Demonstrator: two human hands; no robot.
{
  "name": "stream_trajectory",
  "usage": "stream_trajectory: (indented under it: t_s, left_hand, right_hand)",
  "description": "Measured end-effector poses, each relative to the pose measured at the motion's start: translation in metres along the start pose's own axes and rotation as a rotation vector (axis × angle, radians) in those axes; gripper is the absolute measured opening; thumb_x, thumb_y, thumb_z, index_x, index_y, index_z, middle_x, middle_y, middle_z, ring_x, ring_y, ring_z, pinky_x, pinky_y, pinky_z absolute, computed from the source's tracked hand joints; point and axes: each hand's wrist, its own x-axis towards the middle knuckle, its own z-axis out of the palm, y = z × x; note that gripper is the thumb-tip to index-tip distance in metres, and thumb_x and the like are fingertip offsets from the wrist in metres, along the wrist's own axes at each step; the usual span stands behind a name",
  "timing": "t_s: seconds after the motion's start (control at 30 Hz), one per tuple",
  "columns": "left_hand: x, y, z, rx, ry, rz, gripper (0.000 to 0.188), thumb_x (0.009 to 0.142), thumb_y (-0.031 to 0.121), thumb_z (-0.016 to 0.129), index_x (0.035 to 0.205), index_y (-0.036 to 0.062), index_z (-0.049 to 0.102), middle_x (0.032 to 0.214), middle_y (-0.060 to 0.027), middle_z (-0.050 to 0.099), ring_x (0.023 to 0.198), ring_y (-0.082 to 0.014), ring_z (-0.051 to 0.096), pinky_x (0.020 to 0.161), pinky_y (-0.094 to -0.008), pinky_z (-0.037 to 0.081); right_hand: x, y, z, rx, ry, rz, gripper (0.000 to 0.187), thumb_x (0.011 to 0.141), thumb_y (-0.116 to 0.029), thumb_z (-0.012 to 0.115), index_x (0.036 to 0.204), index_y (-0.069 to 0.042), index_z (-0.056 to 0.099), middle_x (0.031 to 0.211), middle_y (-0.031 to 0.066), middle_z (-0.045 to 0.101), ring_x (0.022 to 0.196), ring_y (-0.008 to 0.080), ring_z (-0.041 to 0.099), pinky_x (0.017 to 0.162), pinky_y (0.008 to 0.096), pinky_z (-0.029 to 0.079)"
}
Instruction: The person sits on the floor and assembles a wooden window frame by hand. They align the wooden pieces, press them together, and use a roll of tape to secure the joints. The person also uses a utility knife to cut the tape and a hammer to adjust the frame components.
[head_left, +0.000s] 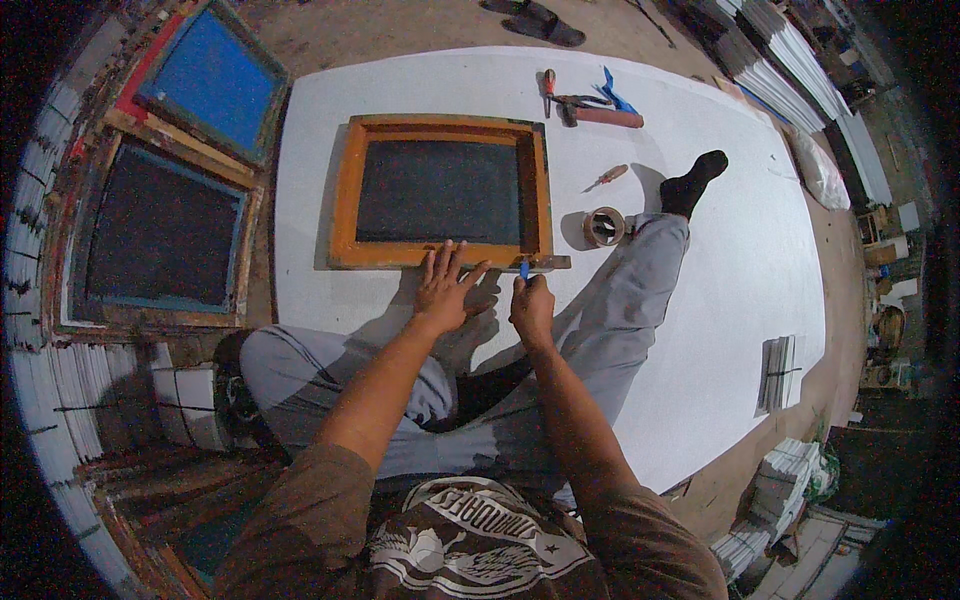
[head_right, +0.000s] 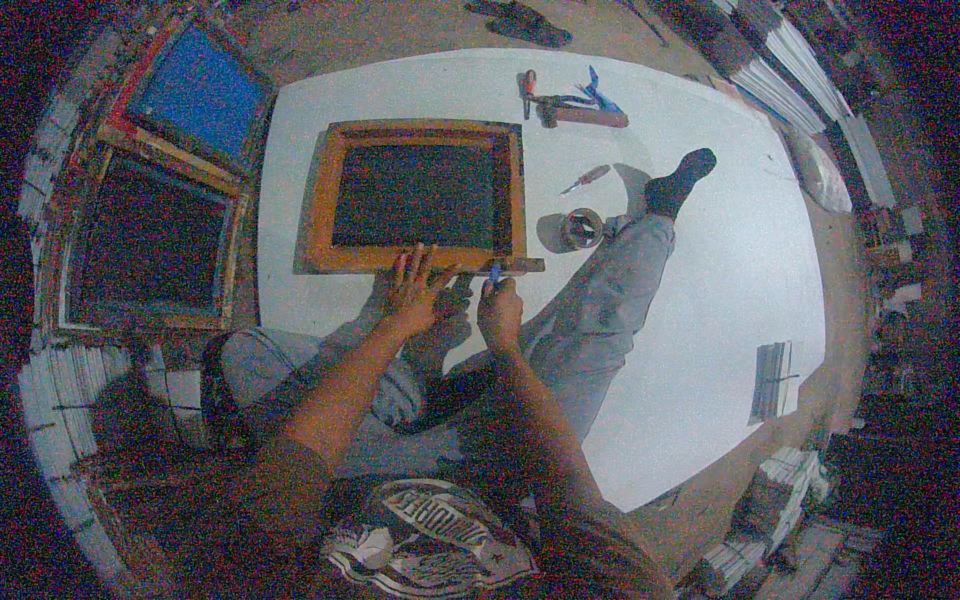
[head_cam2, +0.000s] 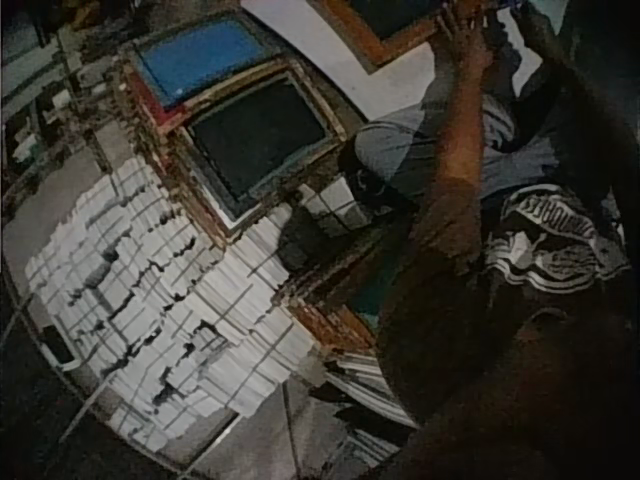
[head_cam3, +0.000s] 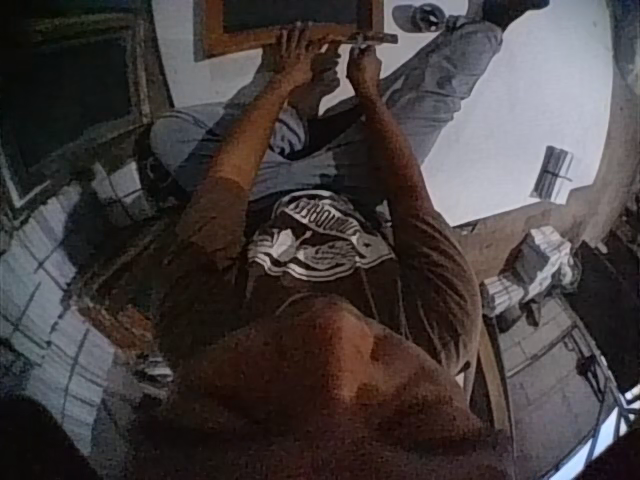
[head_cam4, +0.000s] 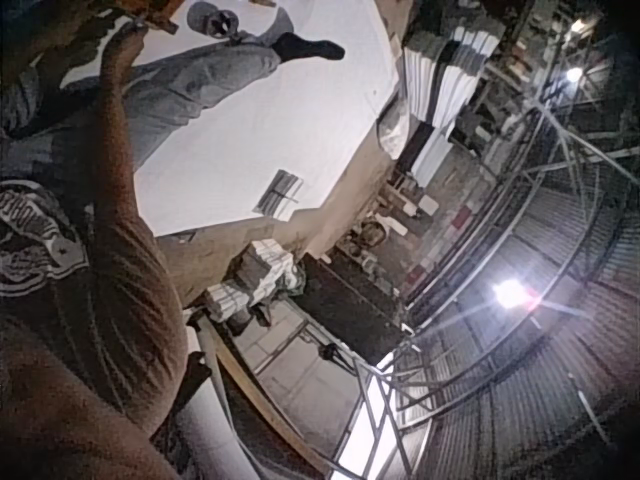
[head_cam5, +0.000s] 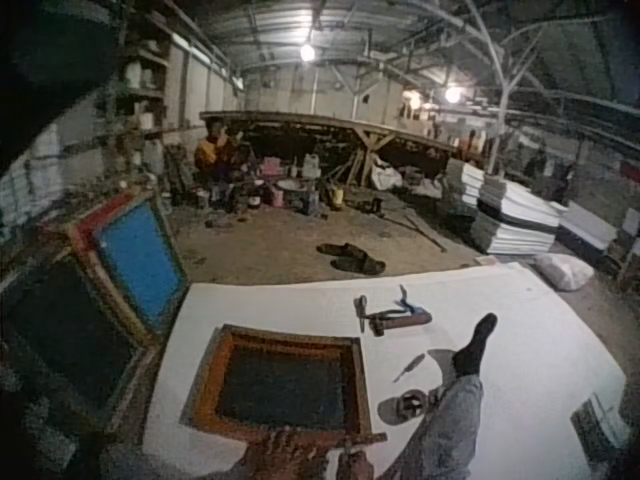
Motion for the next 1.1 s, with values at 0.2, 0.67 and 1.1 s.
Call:
stream_trajectory:
  t_s: [0.2,0.67,1.1]
  left_hand:
    - [0.001,0.000,-0.002,0.026,-0.052,-0.012,0.083,0.087,0.069,0.055,0.157,0.0390,0.022,0.166,-0.0150,0.009,0.153,-0.0370,0.001,0.122,-0.0558,0.001]
    - [0.003,-0.001,0.011,-0.087,0.077,0.006,0.083,0.087,0.069,0.055,0.157,0.0394,0.021,0.166,-0.0163,0.008,0.153,-0.0379,0.001,0.121,-0.0568,0.000]
    - [0.002,-0.001,0.018,0.318,0.081,-0.032,0.084,0.087,0.053,0.066,0.157,0.0404,0.021,0.166,-0.0140,0.009,0.153,-0.0360,0.003,0.122,-0.0565,0.002]
  right_hand:
    - [-0.006,-0.020,-0.008,-0.062,-0.006,0.068,0.034,0.098,-0.027,0.058,0.092,0.006,0.053,0.072,0.0259,0.066,0.062,0.0389,0.069,0.059,0.0489,0.052]
    - [-0.017,-0.039,-0.039,-0.050,-0.057,-0.001,0.027,0.098,-0.023,0.057,0.094,0.004,0.054,0.078,0.0297,0.066,0.075,0.0479,0.067,0.066,0.0541,0.050]
    - [-0.009,-0.053,-0.027,-0.040,-0.081,0.187,0.034,0.096,-0.028,0.056,0.098,0.006,0.055,0.085,0.0332,0.066,0.087,0.0523,0.065,0.076,0.0564,0.050]
